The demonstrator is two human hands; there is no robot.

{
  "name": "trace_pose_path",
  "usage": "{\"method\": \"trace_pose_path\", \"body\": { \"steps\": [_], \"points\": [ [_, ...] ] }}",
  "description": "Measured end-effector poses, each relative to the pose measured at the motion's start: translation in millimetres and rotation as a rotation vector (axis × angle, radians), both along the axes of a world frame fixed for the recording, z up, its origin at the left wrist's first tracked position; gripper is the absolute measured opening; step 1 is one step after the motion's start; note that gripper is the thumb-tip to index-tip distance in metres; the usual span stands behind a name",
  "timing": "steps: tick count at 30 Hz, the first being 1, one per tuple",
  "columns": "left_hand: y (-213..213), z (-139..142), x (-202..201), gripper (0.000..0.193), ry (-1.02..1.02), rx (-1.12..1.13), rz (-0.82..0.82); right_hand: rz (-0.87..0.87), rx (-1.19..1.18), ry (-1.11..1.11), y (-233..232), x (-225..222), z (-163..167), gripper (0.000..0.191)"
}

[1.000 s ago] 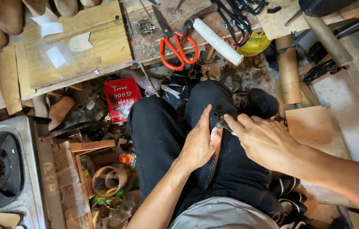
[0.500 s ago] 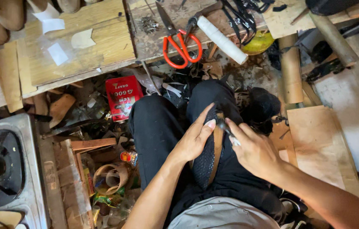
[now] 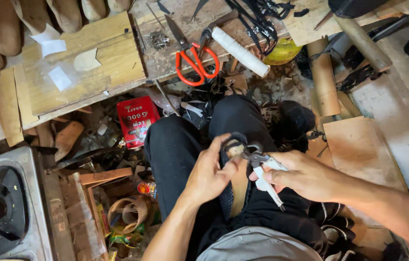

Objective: The person uses a plier-like tool to press the edges of a black slipper onto a wooden shoe last. They repeatedly reposition the slipper, apply pressure along the perimeter, and occasionally inspect the fit. The person also handles a small container and a pair of scissors on the workbench.

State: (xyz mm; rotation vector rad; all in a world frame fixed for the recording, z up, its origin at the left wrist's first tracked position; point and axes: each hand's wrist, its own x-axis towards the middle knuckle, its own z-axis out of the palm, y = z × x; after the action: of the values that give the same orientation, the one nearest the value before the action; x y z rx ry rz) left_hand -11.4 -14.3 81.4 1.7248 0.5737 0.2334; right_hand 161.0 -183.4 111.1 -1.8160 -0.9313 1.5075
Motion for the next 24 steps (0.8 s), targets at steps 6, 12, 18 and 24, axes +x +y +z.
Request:
{"method": "trace_pose_path", "body": {
  "steps": [6, 12, 18, 24],
  "points": [
    [-17, 9, -2, 0.045, -0.127, 0.050, -0.065, 0.027, -0.235, 0.177, 19, 20, 40, 0.033],
    [-18, 8, 0, 0.046, -0.159, 0.069, -0.079, 0.074, -0.396, -0.062, 19, 21, 41, 0.024],
    [-1, -7, -4, 0.051, -0.103, 0.024, -0.046, -0.110, 0.056, -0.425, 16, -41, -2, 0.029],
    [9, -13, -7, 0.053, -0.159, 0.102, -0.055, -0.055, 0.186, -0.548, 20, -45, -2, 0.026]
  ]
}}
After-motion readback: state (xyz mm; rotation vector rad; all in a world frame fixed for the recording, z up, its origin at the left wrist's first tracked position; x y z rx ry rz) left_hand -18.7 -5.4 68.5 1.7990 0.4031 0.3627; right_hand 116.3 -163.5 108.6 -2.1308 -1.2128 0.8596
